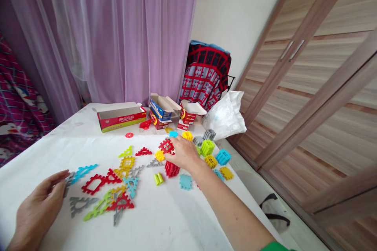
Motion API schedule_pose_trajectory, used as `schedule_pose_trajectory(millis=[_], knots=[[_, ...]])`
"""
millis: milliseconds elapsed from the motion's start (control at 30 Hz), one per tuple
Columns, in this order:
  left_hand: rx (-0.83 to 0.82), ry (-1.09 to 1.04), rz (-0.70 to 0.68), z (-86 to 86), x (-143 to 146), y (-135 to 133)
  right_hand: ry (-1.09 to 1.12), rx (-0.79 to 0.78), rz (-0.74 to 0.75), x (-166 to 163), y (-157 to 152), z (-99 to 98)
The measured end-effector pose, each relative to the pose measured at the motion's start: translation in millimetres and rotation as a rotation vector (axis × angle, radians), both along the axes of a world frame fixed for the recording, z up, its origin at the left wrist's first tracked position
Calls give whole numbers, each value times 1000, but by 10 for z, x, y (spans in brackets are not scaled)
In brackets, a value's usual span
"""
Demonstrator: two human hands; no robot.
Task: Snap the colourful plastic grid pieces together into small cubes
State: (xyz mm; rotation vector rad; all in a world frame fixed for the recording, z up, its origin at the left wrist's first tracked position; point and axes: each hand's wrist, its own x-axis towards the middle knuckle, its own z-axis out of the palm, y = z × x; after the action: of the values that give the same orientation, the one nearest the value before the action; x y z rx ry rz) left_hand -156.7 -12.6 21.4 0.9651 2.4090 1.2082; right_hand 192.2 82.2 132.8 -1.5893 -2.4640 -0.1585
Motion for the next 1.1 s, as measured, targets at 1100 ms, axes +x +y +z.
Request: schedule_pose_trajectory(millis=[1100], knots=[[179,14,-8,-100,16,-11,83,-246,-136,-1042,-598,-746]])
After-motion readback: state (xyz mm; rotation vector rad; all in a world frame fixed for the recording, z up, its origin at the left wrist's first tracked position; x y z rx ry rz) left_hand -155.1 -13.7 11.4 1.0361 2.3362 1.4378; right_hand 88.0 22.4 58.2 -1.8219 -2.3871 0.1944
